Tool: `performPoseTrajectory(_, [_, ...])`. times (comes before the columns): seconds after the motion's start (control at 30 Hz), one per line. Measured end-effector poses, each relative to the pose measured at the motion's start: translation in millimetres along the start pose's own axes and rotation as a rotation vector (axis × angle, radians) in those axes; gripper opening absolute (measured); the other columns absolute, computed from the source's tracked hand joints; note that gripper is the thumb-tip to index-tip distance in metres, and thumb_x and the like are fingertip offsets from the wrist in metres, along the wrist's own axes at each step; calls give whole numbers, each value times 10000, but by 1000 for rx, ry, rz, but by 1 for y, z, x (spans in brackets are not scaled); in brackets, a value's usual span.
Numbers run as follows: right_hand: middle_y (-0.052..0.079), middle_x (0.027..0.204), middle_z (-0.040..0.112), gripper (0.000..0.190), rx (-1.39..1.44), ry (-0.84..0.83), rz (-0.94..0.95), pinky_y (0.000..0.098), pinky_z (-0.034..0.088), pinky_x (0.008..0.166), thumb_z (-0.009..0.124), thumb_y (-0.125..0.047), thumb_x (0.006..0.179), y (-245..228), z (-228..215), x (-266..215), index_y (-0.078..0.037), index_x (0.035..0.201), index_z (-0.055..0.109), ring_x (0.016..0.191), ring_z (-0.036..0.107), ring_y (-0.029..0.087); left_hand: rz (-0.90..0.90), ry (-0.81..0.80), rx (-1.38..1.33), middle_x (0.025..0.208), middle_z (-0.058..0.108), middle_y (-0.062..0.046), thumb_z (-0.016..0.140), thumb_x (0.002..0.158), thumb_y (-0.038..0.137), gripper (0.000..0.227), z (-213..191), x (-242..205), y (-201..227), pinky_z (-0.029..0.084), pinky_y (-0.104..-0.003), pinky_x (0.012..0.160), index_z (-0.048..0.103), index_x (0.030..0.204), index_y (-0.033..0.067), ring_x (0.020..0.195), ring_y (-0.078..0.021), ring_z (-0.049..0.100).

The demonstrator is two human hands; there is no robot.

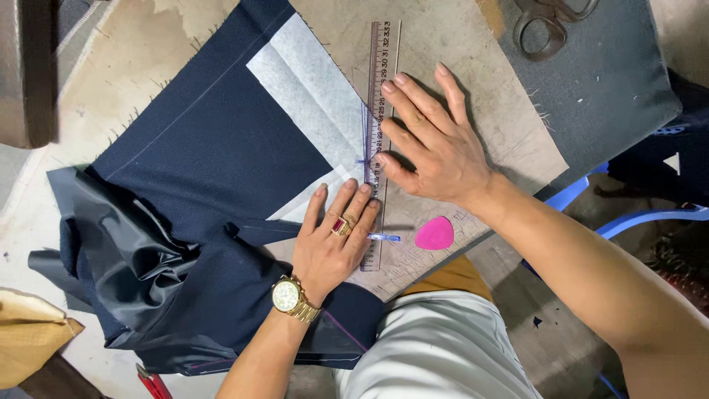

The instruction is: The person marks a piece of dark blue fabric on a workbench using a pen, a ruler, and a piece of pink chalk. They use the ruler to draw precise lines and a triangular shape before folding and smoothing the material by hand.

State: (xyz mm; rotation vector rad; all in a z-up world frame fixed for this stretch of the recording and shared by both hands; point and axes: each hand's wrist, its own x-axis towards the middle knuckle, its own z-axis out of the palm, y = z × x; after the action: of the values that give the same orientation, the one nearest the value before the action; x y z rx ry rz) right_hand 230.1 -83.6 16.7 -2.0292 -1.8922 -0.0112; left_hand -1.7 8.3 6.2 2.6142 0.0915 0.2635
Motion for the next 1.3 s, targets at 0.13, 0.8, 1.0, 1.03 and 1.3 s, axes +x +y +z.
performPoseTrajectory(0.13, [247,1446,613,374,-18,3,-8,687,341,1146,540,-322,1111,1,1,0,8,1066,710,1383,561,392,8,11,11,1464,583,-132,592,1076,164,293,-2,2,0,413,-595,1139,646,1344,58,1385,-341,543])
performPoseTrajectory(0.8, [236,1445,632,424,-10,-15,-2,699,322,1141,473,-332,1124,0,1,0,8,1124,727,1395,556,366,4,-20,21,1462,593,-118,593,1083,206,300,-2,2,0,392,-583,1149,656,1349,83,1388,-338,538])
performPoseTrajectory(1.0, [245,1452,628,424,-8,-19,-6,705,314,1141,495,-352,1133,1,1,0,3,1121,728,1405,546,368,-1,-29,6,1468,584,-127,590,1086,199,305,-2,2,0,388,-590,1157,642,1359,73,1394,-343,533])
performPoseTrajectory(1.03, [245,1452,628,424,-8,-19,-4,705,314,1141,495,-352,1133,1,1,0,3,1121,728,1405,546,368,0,-30,5,1468,584,-127,590,1086,199,305,-1,1,0,388,-590,1157,642,1359,73,1394,-343,533])
performPoseTrajectory(1.3, [233,1476,609,412,0,-31,-11,717,311,1139,496,-341,1136,1,1,0,6,1141,717,1413,537,375,0,-33,15,1466,585,-135,619,1081,201,293,-1,2,0,380,-590,1158,652,1343,75,1393,-343,531])
